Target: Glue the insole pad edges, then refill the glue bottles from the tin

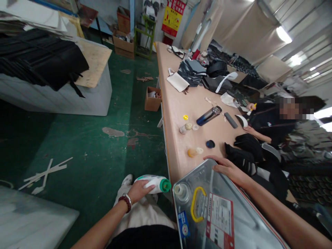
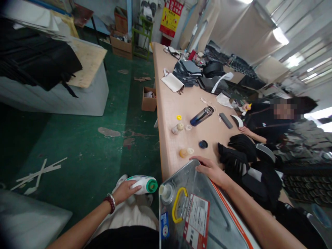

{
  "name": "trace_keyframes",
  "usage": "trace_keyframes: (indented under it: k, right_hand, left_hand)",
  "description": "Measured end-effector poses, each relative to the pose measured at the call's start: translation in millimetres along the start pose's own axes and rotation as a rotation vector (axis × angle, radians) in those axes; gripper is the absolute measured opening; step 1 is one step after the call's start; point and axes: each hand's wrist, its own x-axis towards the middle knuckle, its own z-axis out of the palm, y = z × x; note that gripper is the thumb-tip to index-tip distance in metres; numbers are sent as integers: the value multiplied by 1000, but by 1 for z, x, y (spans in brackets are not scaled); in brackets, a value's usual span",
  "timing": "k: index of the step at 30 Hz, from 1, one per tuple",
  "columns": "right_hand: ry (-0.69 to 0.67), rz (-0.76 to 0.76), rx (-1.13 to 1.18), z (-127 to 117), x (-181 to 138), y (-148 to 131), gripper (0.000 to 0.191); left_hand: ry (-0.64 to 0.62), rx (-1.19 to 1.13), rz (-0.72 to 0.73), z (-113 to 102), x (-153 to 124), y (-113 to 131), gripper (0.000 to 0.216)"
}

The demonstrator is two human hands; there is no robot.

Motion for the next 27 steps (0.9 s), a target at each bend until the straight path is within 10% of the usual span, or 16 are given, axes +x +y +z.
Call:
trace_keyframes:
  k: [27]
  right_hand:
    - [-18, 5, -47, 15, 43, 5, 48]
  left_hand:
    - [16, -15, 26, 3, 12, -29, 56]
